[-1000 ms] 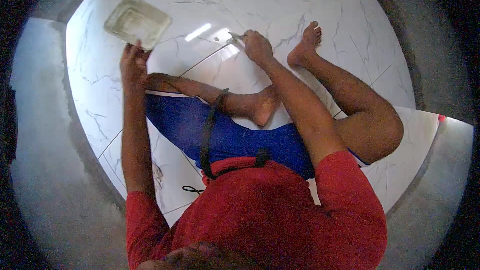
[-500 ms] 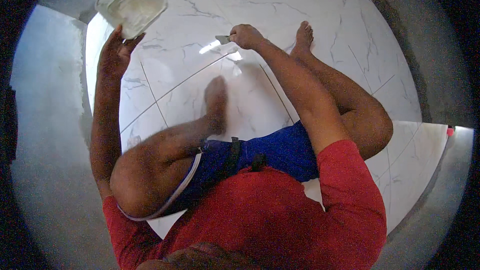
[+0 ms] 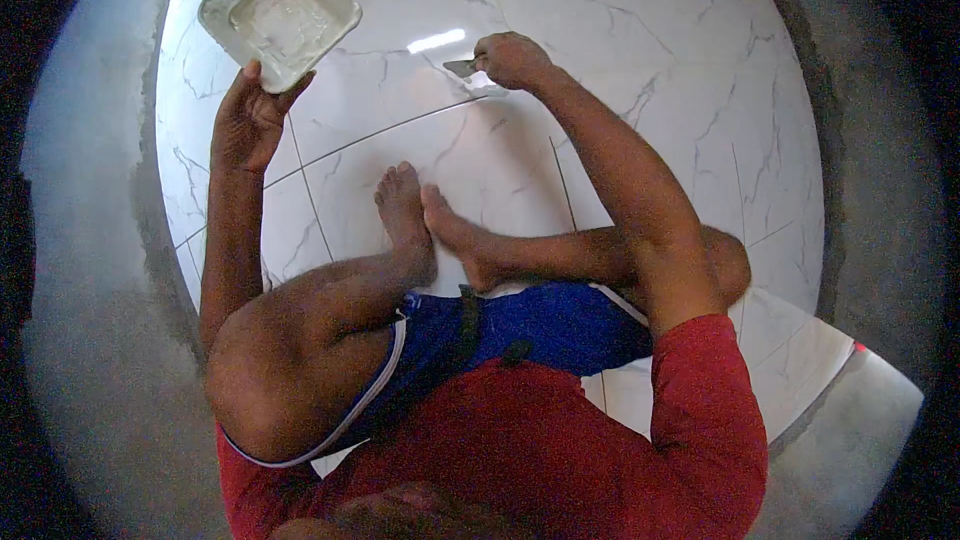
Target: The person applies white grout from a container into the seams between floor tiles using a putty knife. They spread the material along the joints and wipe the surface with a cloth.
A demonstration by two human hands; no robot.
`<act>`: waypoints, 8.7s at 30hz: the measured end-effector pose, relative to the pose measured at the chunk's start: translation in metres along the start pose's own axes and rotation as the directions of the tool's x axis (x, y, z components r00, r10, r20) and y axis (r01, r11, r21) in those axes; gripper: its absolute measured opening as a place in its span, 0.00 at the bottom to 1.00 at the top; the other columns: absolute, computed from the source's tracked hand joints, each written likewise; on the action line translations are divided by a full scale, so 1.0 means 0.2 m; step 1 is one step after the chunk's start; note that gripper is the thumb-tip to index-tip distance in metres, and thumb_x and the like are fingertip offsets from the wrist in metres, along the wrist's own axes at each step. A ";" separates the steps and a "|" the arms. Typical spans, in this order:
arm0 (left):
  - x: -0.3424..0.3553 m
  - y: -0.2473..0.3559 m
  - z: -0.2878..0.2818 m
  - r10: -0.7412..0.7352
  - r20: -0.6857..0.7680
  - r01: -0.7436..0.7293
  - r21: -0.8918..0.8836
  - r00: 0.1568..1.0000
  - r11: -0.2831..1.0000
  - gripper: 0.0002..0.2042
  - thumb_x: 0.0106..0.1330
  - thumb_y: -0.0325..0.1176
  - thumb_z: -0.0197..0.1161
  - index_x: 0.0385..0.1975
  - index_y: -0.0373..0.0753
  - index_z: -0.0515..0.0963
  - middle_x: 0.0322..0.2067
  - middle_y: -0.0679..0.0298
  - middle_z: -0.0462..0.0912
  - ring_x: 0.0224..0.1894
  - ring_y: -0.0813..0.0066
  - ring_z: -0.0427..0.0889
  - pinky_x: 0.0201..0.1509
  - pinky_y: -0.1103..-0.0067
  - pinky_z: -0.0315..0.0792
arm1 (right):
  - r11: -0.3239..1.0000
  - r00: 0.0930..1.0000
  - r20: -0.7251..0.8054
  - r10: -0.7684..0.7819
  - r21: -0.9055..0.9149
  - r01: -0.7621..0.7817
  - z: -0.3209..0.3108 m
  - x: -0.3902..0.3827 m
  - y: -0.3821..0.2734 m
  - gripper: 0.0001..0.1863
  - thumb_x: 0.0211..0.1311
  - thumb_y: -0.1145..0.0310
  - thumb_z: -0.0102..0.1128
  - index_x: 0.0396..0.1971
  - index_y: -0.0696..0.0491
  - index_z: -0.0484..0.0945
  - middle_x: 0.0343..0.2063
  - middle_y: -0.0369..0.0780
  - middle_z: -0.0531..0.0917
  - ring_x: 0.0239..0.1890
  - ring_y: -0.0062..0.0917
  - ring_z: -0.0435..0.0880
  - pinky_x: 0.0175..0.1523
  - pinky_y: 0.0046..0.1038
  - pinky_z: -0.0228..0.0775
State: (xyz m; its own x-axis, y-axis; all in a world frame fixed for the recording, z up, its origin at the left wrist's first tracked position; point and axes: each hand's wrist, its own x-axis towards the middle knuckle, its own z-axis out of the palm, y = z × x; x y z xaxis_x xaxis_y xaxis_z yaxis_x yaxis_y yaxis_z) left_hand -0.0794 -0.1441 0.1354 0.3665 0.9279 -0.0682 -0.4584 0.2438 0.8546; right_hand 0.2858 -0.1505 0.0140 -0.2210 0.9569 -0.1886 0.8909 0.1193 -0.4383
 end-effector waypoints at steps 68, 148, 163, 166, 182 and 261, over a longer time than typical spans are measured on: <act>-0.61 -0.29 -0.30 -0.001 -0.481 -0.092 -0.170 0.877 0.981 0.32 0.67 0.34 0.66 0.66 0.25 0.61 0.63 0.51 0.72 0.65 0.61 0.73 0.71 0.66 0.65 | 0.900 0.985 0.168 0.040 -0.434 0.037 0.10 -0.13 -0.45 0.10 0.60 0.67 0.59 0.31 0.59 0.83 0.31 0.52 0.85 0.35 0.46 0.88 0.44 0.44 0.82; -0.54 -0.21 -0.05 0.050 -0.612 -0.101 -0.048 0.789 0.994 0.33 0.68 0.33 0.66 0.68 0.27 0.58 0.67 0.52 0.68 0.70 0.61 0.68 0.76 0.63 0.62 | 0.925 0.931 -0.052 -0.361 0.107 0.364 0.17 -0.21 0.03 0.18 0.57 0.76 0.66 0.49 0.52 0.82 0.47 0.40 0.83 0.49 0.39 0.80 0.53 0.38 0.75; -0.47 -0.20 0.00 0.076 -0.604 -0.121 -0.034 0.793 0.992 0.35 0.68 0.34 0.65 0.69 0.24 0.55 0.67 0.50 0.66 0.70 0.60 0.65 0.76 0.64 0.55 | 0.875 0.890 0.123 -0.438 -0.167 0.454 0.10 -0.05 -0.18 0.15 0.62 0.73 0.61 0.49 0.52 0.81 0.47 0.42 0.80 0.50 0.38 0.80 0.52 0.38 0.77; -0.43 -0.22 0.03 0.161 -0.593 -0.149 0.070 0.789 0.986 0.41 0.65 0.41 0.69 0.70 0.25 0.55 0.67 0.52 0.68 0.70 0.60 0.68 0.74 0.66 0.60 | 0.853 0.894 0.235 -0.381 -0.284 0.438 0.05 -0.07 -0.20 0.14 0.63 0.71 0.59 0.48 0.53 0.80 0.48 0.42 0.80 0.51 0.38 0.79 0.52 0.38 0.77; -0.45 -0.20 -0.03 -0.015 -0.628 0.006 -0.016 0.778 1.000 0.44 0.63 0.44 0.71 0.71 0.26 0.55 0.68 0.52 0.67 0.70 0.60 0.68 0.74 0.66 0.61 | 0.958 0.945 0.326 -0.011 0.275 -0.084 0.11 0.23 -0.23 0.20 0.61 0.54 0.65 0.37 0.58 0.85 0.28 0.43 0.89 0.33 0.28 0.88 0.42 0.30 0.78; -0.46 -0.22 -0.09 0.009 -0.464 -0.112 -0.195 0.886 0.974 0.37 0.63 0.32 0.70 0.69 0.28 0.57 0.66 0.52 0.69 0.69 0.61 0.68 0.73 0.65 0.65 | 0.989 0.997 -0.064 0.035 -0.144 -0.044 -0.18 -0.14 -0.06 0.19 0.65 0.51 0.59 0.43 0.52 0.82 0.37 0.47 0.87 0.40 0.44 0.87 0.46 0.46 0.79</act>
State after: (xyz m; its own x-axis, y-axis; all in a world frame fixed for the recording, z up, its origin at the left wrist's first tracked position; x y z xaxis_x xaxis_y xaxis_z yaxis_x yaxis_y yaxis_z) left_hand -0.1072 -0.2352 0.0939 -0.0552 0.9550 -0.2914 -0.6455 0.1885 0.7401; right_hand 0.2950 -0.1689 0.0557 -0.1634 0.9756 -0.1470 0.9476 0.1137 -0.2985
